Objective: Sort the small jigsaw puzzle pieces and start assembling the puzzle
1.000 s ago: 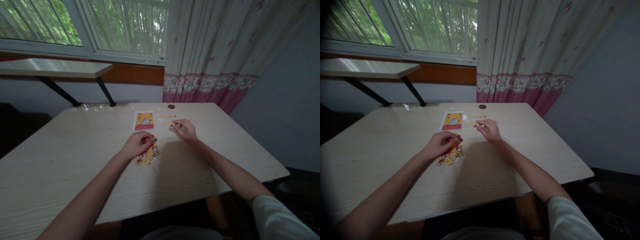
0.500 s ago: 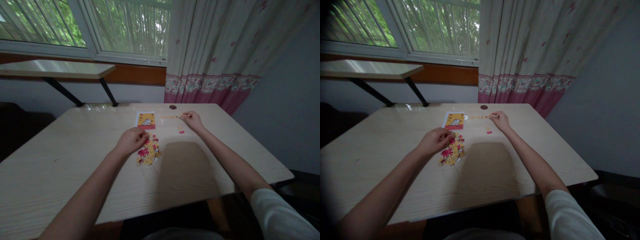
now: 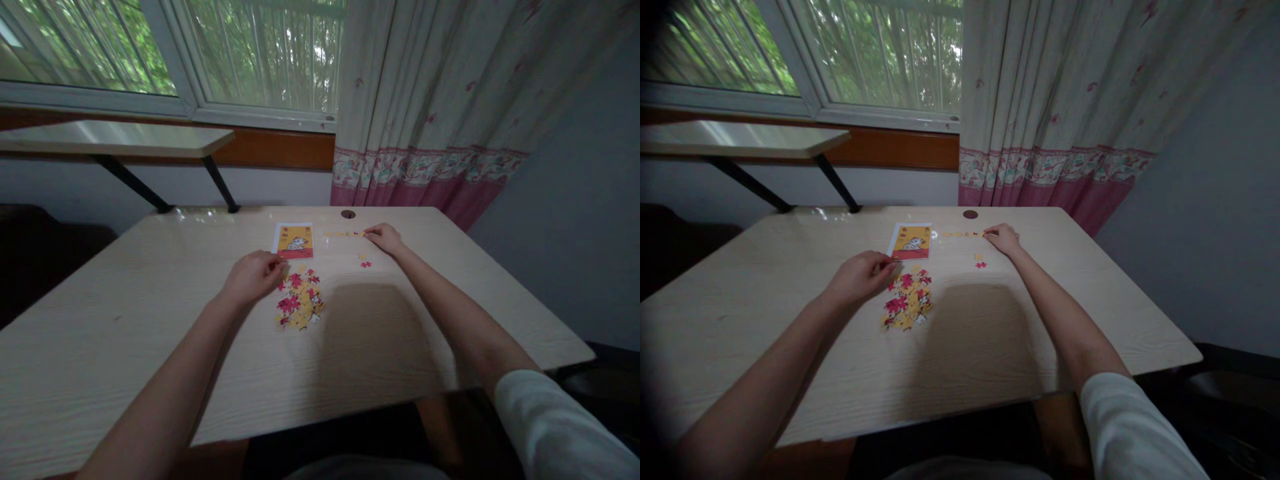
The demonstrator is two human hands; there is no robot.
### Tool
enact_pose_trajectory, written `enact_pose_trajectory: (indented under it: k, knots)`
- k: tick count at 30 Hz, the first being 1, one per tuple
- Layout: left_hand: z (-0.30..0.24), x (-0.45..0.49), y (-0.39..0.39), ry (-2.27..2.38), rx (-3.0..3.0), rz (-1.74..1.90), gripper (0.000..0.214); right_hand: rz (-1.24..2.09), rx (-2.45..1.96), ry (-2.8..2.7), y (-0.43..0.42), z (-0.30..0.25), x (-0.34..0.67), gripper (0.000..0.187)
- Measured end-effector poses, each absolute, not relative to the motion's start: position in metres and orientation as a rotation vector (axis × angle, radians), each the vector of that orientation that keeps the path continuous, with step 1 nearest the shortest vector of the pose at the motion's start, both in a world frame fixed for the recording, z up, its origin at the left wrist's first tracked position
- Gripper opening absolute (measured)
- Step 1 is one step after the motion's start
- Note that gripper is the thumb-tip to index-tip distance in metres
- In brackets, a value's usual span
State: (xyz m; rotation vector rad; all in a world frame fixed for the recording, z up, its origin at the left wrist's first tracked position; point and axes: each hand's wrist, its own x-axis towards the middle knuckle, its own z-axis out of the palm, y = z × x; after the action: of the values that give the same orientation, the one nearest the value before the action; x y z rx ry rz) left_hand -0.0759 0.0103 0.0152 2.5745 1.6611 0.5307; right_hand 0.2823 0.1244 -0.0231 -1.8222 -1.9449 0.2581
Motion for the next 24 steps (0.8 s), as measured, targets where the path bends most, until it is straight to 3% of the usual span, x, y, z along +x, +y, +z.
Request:
enact_pose_trajectory:
  k: [16,24]
  knots:
    - [0.008,-0.074,0.013,1.421,2.566,0.544,0.034,0.185,-1.858,-1.946,0.121,-0.021,0.280,0.030]
    - [0.001,-0.071,0.015,1.290,2.617,0.483,0.025,0.076,-1.581,-1.999,0.085,-0.013,0.254,0.019]
